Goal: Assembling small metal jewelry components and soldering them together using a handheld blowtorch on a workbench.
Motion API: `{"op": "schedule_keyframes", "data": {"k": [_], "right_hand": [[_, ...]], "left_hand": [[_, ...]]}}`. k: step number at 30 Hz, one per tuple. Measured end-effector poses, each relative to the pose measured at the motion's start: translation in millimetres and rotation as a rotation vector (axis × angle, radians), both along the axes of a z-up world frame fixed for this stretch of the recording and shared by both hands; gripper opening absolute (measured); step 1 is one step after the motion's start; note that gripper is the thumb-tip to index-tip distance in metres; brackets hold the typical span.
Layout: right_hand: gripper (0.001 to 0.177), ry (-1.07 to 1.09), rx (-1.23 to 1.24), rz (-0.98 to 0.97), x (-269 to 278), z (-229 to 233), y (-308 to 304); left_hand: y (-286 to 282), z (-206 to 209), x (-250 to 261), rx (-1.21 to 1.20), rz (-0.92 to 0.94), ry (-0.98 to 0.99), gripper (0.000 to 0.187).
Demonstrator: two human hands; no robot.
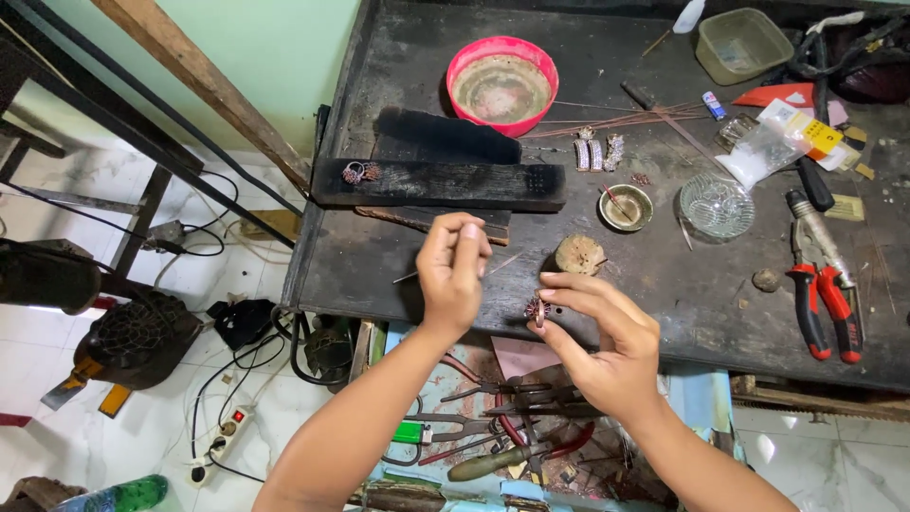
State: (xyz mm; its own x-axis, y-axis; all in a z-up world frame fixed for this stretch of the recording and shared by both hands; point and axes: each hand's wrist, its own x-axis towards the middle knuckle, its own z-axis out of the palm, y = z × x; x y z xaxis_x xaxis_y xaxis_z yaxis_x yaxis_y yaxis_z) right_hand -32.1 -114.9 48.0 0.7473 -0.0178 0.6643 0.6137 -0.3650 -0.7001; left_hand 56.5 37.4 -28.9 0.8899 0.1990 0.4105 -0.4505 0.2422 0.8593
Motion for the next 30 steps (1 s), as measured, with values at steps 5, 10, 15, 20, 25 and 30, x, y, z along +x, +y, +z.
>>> {"op": "schedule_keyframes", "data": {"k": [5, 10, 15, 20, 25, 30], "right_hand": [[0.021, 0.022, -0.034, 0.025, -1, 3, -2], [0.021, 0.043, -0.085, 0.026, 5, 14, -4], [0.022, 0.078, -0.055, 0.043, 20, 33, 11], [0.022, 0.236, 0.047, 0.06, 46, 23, 30], [0.023, 0.355, 0.117, 0.068, 68, 8, 46], [0.025, 0.399, 0.444, 0.22, 88, -16, 59]], "left_hand": [[-8, 18, -23, 0.337, -0.045, -0.024, 0.013], [-12, 7, -40, 0.549, -0.381, -0.202, 0.003], [-22, 6, -58, 0.864, -0.755, -0.623, 0.025], [-28, -16, -64, 0.947, -0.719, -0.651, 0.029], [-28, -20, -64, 1.036, -0.731, -0.626, 0.031], [-26, -13, -64, 1.142, -0.753, -0.562, 0.036]]}}
